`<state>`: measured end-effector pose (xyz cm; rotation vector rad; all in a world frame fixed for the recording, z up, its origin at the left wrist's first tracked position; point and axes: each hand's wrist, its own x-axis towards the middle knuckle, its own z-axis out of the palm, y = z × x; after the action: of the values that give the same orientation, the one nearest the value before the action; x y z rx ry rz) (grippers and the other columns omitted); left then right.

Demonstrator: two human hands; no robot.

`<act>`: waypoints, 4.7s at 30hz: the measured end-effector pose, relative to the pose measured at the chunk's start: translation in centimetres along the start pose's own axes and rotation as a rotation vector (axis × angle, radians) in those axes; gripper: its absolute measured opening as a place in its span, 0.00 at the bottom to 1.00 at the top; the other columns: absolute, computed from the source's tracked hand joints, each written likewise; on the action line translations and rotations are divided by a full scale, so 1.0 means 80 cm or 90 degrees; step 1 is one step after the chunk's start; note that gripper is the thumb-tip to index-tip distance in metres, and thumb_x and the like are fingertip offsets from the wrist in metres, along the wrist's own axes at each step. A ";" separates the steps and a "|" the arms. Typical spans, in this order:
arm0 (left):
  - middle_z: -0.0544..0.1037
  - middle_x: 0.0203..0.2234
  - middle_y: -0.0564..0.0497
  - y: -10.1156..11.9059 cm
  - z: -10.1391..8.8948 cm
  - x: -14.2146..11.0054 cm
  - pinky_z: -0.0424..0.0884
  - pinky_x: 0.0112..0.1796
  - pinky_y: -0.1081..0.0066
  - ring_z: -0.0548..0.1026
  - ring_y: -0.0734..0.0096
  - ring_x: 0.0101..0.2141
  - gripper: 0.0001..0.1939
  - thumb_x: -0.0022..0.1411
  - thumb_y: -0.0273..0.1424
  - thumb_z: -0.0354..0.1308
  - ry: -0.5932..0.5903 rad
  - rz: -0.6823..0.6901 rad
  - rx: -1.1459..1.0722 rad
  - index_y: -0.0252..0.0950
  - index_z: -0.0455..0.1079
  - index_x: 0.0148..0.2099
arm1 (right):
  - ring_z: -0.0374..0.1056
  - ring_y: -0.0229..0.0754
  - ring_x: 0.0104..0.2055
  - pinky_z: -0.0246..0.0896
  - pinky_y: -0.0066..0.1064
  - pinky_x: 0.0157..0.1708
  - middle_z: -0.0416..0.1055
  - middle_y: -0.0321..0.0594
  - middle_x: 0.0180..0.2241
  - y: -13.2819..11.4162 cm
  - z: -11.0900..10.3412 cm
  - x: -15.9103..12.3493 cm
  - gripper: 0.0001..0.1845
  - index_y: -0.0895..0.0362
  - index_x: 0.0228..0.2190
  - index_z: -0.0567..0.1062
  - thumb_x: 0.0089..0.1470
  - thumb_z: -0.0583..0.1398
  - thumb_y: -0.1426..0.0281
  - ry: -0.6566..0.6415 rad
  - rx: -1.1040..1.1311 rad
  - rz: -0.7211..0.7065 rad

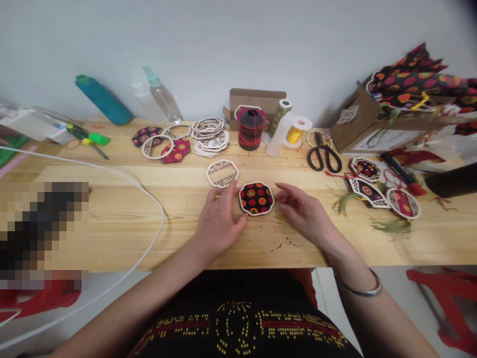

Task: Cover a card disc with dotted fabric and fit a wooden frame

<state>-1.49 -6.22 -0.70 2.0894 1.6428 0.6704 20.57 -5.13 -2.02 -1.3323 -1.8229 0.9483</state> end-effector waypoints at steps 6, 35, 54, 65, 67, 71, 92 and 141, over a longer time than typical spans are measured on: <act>0.75 0.53 0.47 0.001 0.000 0.000 0.63 0.52 0.52 0.63 0.51 0.52 0.35 0.57 0.29 0.57 0.000 -0.001 0.003 0.34 0.53 0.65 | 0.72 0.44 0.43 0.67 0.43 0.46 0.75 0.48 0.41 -0.001 0.000 0.000 0.24 0.59 0.54 0.67 0.55 0.54 0.73 0.002 -0.001 0.008; 0.75 0.51 0.45 -0.005 0.009 -0.005 0.65 0.50 0.53 0.65 0.51 0.50 0.38 0.56 0.35 0.61 0.030 0.038 0.051 0.36 0.51 0.65 | 0.72 0.43 0.42 0.68 0.42 0.46 0.76 0.48 0.40 -0.002 0.000 -0.001 0.24 0.60 0.53 0.68 0.54 0.54 0.74 0.007 0.011 -0.005; 0.76 0.50 0.44 -0.005 0.010 -0.004 0.66 0.50 0.53 0.66 0.51 0.50 0.37 0.55 0.33 0.60 0.025 0.036 0.055 0.33 0.52 0.65 | 0.72 0.42 0.41 0.68 0.41 0.45 0.76 0.46 0.40 -0.003 0.000 -0.004 0.22 0.58 0.52 0.69 0.54 0.54 0.74 0.000 0.036 -0.002; 0.75 0.50 0.42 -0.006 0.007 -0.004 0.65 0.51 0.53 0.65 0.51 0.51 0.39 0.55 0.35 0.60 0.014 0.037 0.057 0.31 0.51 0.65 | 0.71 0.44 0.42 0.68 0.43 0.45 0.75 0.49 0.43 -0.004 -0.004 -0.001 0.24 0.61 0.52 0.68 0.52 0.55 0.75 0.067 -0.034 0.034; 0.74 0.51 0.42 -0.005 0.004 -0.002 0.64 0.52 0.52 0.64 0.49 0.52 0.41 0.54 0.38 0.62 -0.002 0.022 0.054 0.32 0.50 0.65 | 0.70 0.45 0.44 0.68 0.43 0.45 0.74 0.50 0.45 -0.008 -0.007 0.002 0.27 0.60 0.54 0.67 0.51 0.55 0.77 0.057 -0.072 0.042; 0.72 0.54 0.43 -0.004 -0.001 0.005 0.63 0.52 0.51 0.63 0.48 0.54 0.45 0.53 0.39 0.64 -0.047 0.006 0.047 0.35 0.47 0.67 | 0.65 0.48 0.52 0.63 0.46 0.51 0.70 0.49 0.51 -0.014 -0.012 0.012 0.35 0.57 0.58 0.63 0.47 0.62 0.76 -0.034 -0.125 0.018; 0.74 0.53 0.45 -0.012 0.004 0.013 0.67 0.47 0.52 0.69 0.49 0.49 0.44 0.52 0.43 0.65 -0.022 0.061 0.060 0.40 0.49 0.66 | 0.63 0.53 0.54 0.61 0.49 0.52 0.68 0.47 0.53 -0.014 -0.006 0.035 0.46 0.52 0.61 0.58 0.43 0.69 0.70 -0.101 -0.151 -0.075; 0.76 0.51 0.48 -0.012 -0.008 0.015 0.67 0.49 0.55 0.67 0.58 0.49 0.28 0.61 0.27 0.56 0.023 0.039 -0.073 0.38 0.57 0.63 | 0.65 0.47 0.52 0.62 0.45 0.53 0.72 0.45 0.48 -0.011 -0.012 0.031 0.25 0.52 0.52 0.70 0.51 0.63 0.72 0.016 -0.073 -0.075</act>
<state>-2.40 -4.79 -0.62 2.0649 1.5265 0.8068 20.32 -2.74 -0.50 -1.2835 -1.9383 0.7723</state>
